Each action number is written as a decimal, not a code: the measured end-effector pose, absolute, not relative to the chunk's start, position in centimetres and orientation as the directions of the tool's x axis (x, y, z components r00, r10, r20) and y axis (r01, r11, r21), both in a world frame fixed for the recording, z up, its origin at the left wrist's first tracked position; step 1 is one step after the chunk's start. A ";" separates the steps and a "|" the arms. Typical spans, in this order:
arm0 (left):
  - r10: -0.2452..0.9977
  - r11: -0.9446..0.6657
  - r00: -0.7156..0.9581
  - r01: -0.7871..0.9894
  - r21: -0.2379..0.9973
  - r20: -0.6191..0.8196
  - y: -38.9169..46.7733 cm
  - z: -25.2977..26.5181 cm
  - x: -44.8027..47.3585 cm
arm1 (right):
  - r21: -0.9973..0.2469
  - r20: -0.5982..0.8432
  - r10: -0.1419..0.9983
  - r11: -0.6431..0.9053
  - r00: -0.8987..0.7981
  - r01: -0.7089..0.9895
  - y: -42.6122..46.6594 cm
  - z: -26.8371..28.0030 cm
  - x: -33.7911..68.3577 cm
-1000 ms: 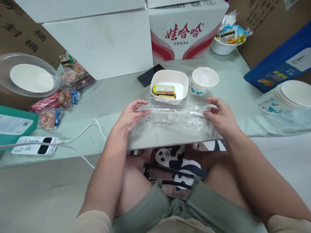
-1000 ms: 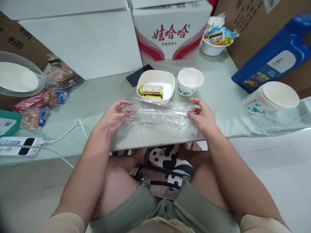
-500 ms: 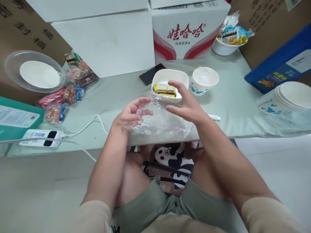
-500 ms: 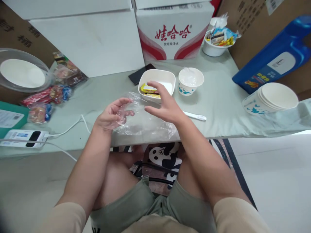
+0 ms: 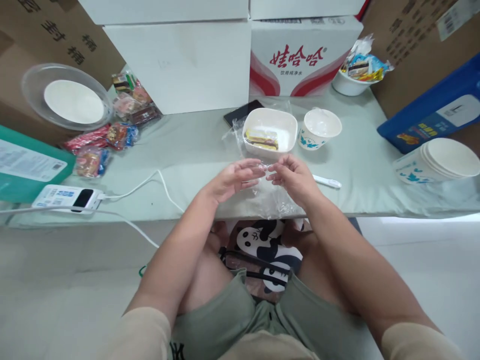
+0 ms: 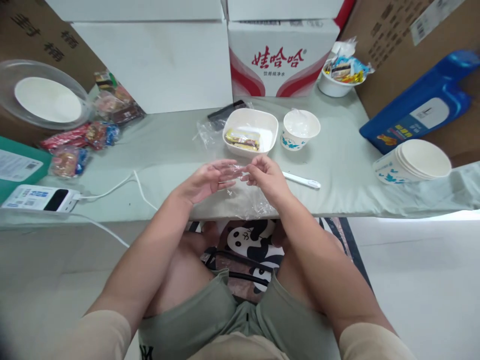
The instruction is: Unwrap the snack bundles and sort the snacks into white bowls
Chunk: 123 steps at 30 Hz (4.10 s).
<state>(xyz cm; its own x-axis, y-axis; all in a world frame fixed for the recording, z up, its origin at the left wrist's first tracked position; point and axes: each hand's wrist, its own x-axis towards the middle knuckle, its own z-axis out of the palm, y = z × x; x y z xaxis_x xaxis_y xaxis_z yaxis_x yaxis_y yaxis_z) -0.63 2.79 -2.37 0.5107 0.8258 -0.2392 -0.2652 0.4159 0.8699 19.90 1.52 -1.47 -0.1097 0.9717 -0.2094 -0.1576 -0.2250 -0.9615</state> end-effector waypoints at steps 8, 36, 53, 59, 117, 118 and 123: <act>0.904 0.231 0.349 0.092 0.969 -0.248 3.0 -2.4 0.4 | -0.961 -0.274 0.945 -0.262 -0.178 0.087 2.0 -1.9 21.4; 0.834 0.449 0.470 -0.272 0.851 -0.290 4.5 -3.2 0.1 | -0.877 0.375 0.916 0.401 -0.144 0.263 2.4 -4.2 22.8; 0.978 0.072 0.208 -0.242 0.968 -0.020 2.9 -3.1 1.1 | -0.993 -0.105 0.988 -0.098 -0.110 0.071 2.4 -6.2 22.8; 0.969 0.171 0.225 -0.292 0.941 -0.107 3.1 -3.0 0.5 | -0.983 -0.088 0.993 -0.100 -0.079 -0.156 2.8 -4.9 23.2; 0.908 -0.160 0.415 0.220 0.962 0.057 3.5 -2.9 1.9 | -0.896 0.212 0.944 0.291 -0.253 0.335 1.8 -2.2 22.6; 0.914 -0.169 0.399 0.197 0.966 0.079 3.8 -2.9 1.8 | -0.883 0.205 0.943 0.294 -0.264 0.366 2.0 -1.8 22.7; 0.959 -0.203 0.232 0.162 0.966 0.162 4.4 -2.7 1.5 | -0.654 0.454 0.873 0.193 0.176 0.732 5.3 1.9 26.8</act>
<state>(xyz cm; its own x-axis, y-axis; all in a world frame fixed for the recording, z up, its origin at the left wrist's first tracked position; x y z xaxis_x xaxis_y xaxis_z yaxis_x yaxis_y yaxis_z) 1.54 4.39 -2.66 0.2324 0.9590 0.1625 0.1625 -0.2030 0.9656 26.75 5.33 1.86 0.1759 0.8732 0.4545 0.7316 0.1929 -0.6538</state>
